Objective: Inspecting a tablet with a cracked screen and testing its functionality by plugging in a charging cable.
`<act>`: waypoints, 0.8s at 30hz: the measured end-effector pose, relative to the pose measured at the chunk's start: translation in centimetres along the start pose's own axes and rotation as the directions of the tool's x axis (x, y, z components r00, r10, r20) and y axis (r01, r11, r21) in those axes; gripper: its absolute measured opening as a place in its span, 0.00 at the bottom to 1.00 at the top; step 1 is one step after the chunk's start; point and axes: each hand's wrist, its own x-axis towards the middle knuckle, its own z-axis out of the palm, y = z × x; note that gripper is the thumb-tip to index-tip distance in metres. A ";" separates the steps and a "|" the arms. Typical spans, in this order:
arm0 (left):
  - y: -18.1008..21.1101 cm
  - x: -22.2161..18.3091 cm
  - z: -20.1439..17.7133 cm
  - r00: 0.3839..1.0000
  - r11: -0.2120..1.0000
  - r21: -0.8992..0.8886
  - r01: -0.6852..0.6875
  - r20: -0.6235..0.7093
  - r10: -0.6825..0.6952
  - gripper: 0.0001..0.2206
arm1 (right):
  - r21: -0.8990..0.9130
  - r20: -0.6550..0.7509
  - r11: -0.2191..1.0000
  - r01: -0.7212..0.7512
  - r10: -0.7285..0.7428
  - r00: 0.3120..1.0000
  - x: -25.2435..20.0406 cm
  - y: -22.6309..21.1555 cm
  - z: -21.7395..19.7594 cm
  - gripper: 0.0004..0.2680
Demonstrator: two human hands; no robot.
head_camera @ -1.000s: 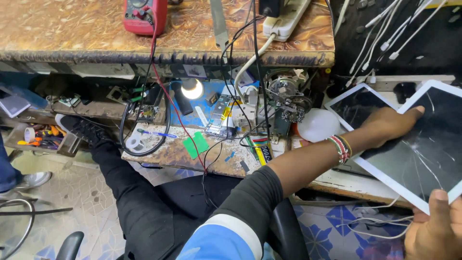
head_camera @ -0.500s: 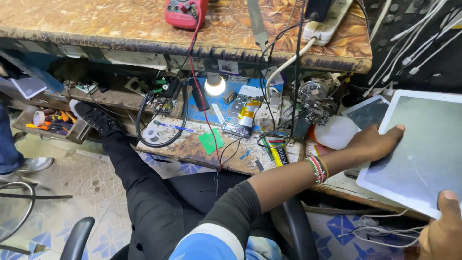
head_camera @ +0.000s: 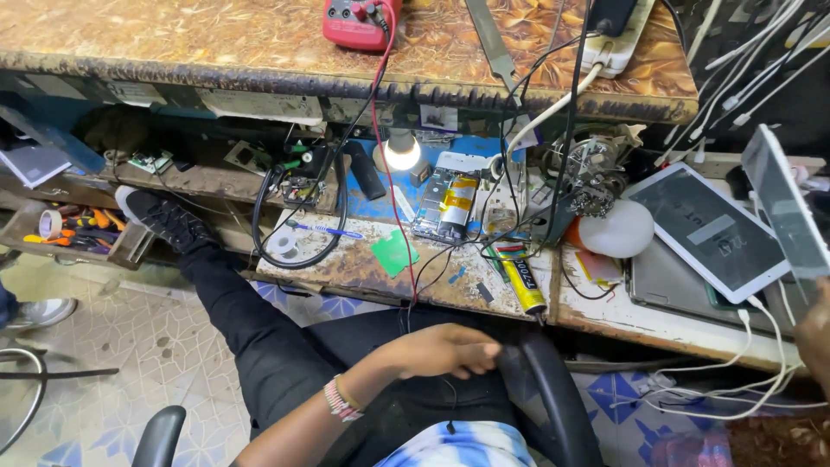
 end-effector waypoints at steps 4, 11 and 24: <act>-4.7 -5.8 -3.3 0.969 0.974 -0.192 0.118 -0.190 -0.155 0.26 | 0.439 0.112 0.896 -0.061 0.013 0.994 9.3 -5.5 -14.8 0.14; -5.2 -13.4 -6.0 0.797 0.872 -0.429 0.238 -0.427 -0.427 0.26 | -0.366 -0.062 0.913 0.177 -0.214 0.975 13.2 -8.9 -21.0 0.06; -10.5 -15.0 -8.0 0.681 0.733 -0.635 0.245 -0.425 -0.596 0.23 | -0.118 0.205 0.951 0.284 -0.256 0.945 15.3 -13.6 -20.3 0.11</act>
